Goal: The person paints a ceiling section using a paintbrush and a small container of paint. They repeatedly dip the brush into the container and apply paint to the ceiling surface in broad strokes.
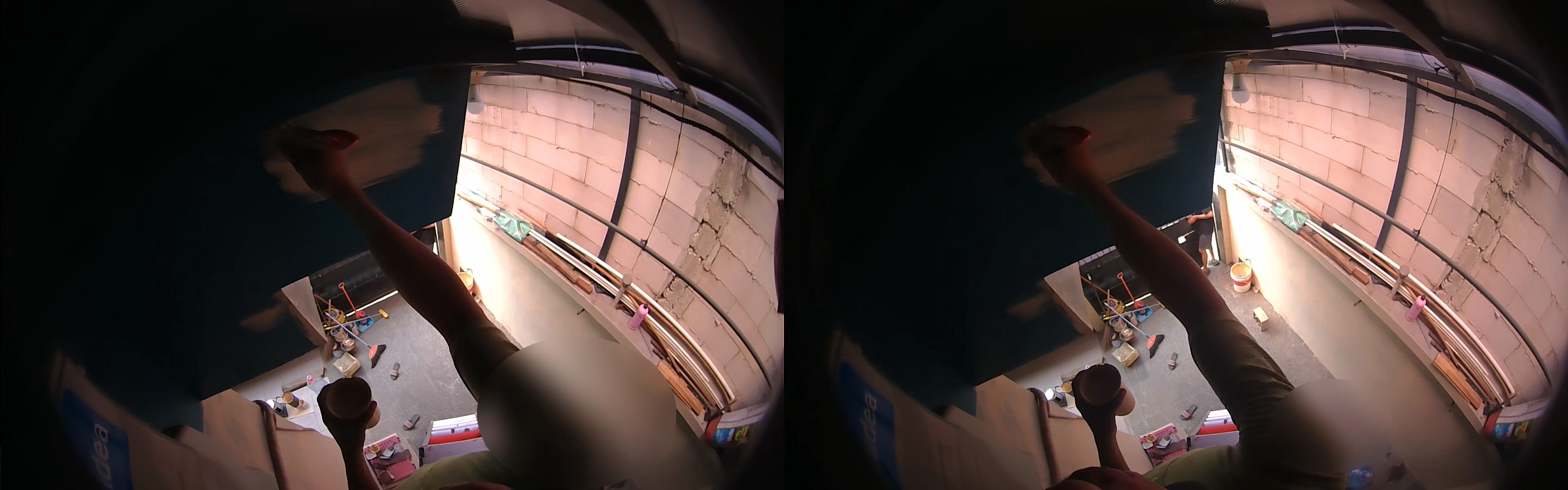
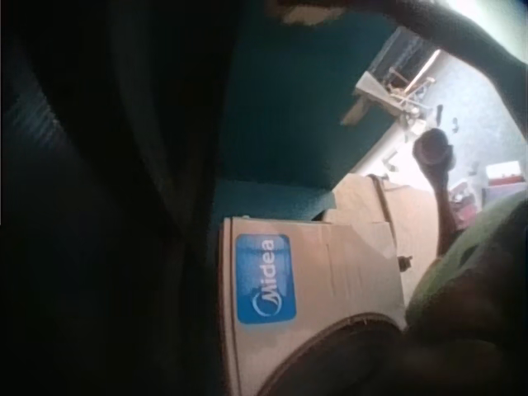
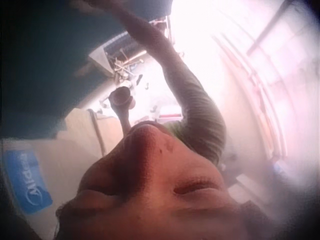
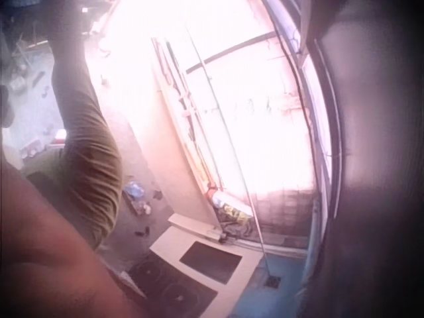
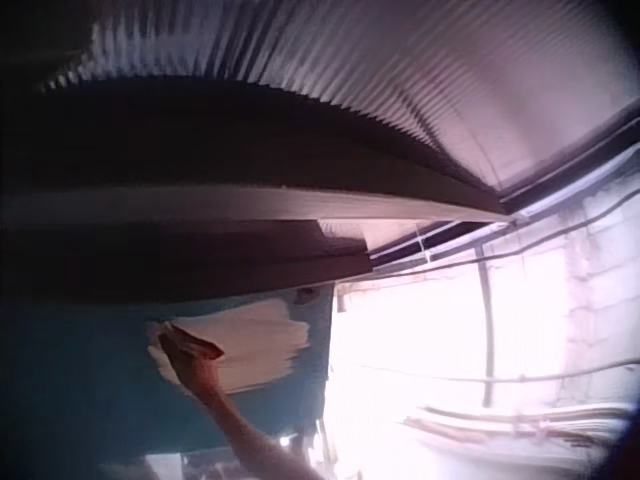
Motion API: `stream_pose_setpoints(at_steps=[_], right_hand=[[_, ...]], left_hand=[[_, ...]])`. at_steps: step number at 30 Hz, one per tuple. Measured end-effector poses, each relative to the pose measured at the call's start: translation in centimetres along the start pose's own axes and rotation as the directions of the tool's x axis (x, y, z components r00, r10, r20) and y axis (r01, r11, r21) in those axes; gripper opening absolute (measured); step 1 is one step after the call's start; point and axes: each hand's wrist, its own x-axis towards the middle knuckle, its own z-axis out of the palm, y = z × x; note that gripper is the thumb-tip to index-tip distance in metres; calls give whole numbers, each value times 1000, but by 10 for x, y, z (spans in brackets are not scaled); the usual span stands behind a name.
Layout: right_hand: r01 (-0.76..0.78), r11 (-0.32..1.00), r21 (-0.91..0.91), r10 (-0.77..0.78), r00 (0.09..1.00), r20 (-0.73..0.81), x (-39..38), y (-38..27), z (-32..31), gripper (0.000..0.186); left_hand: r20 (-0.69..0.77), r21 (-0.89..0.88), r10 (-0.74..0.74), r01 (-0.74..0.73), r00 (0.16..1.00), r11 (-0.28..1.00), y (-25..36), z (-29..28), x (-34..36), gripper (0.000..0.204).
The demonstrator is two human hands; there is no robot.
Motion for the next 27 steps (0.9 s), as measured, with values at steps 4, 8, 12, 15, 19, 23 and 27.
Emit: stream_pose_setpoints(at_steps=[4,8,12,15,19,23,27], right_hand=[[61,969,-239,-85,992,-93,16,54,-44,22],[-167,932,-321,78,959,-273,27,93,-215,27],[-176,841,-512,1,946,-324,26,51,-317,27],[-172,890,-423,39,952,-304,18,30,-297,28],[27,956,-291,-56,994,-92,-9,5,-157,31],[-57,990,131,58,998,-5,-40,26,-18,39],[-19,988,156,-6,988,155,-39,34,17,44]], left_hand=[[20,-31,38,-38,999,999,-4,3,5,79],[62,-14,26,-25,998,1000,-5,12,12,79],[70,-70,39,-34,997,997,2,13,14,78],[64,-26,66,-64,996,998,1,15,18,79],[42,-58,30,-28,999,998,-6,12,16,80],[71,-33,30,-27,997,999,-14,17,12,84],[52,-104,-19,24,998,994,-8,7,5,82]])
